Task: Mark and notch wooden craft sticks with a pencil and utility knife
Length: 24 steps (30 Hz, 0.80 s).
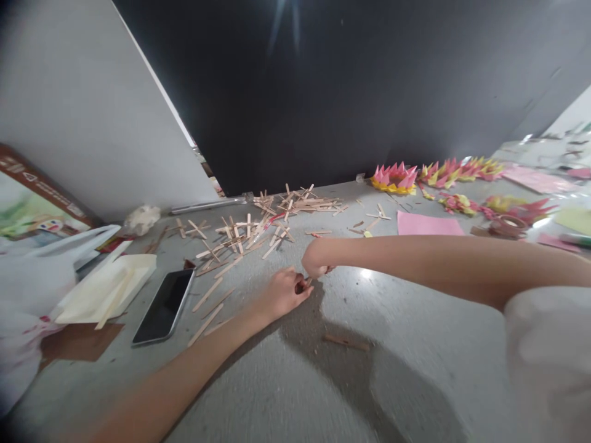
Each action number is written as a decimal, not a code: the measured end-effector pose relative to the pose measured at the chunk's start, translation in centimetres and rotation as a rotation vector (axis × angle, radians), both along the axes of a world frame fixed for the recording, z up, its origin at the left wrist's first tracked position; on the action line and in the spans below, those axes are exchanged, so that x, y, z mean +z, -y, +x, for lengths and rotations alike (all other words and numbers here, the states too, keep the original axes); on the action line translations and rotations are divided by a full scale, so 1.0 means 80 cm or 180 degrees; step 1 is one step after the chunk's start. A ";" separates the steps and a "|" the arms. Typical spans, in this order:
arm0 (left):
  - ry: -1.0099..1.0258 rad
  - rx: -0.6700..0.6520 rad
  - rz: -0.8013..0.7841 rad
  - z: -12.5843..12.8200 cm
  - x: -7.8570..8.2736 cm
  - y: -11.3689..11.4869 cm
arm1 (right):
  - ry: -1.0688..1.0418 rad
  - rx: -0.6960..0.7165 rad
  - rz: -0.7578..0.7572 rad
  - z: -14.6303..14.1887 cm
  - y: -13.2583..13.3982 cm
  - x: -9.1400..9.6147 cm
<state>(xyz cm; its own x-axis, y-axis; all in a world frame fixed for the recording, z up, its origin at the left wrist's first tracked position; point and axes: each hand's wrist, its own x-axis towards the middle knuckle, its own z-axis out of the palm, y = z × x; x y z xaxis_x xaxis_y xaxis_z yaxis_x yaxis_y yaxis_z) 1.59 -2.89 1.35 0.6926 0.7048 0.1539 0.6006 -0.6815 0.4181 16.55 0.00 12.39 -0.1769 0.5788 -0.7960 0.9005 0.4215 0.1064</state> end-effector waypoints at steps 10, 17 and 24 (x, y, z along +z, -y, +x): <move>-0.0039 0.0192 0.0172 0.000 -0.016 0.008 | -0.0278 -0.0061 0.0077 0.010 -0.003 -0.015; 0.0139 0.0130 0.0100 -0.008 -0.017 0.003 | -0.0844 -0.0109 0.0877 0.045 0.054 -0.046; 0.0258 0.0196 0.0066 -0.011 -0.031 0.000 | -0.1189 -0.0243 0.1645 0.063 0.096 -0.096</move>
<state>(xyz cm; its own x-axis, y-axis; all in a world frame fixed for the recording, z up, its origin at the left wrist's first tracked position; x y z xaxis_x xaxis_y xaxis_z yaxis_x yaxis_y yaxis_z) 0.69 -2.86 -1.15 0.6328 0.7416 0.2227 0.6063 -0.6534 0.4532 21.57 -7.67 4.68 -0.3314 0.8933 -0.3036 0.9417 0.3330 -0.0479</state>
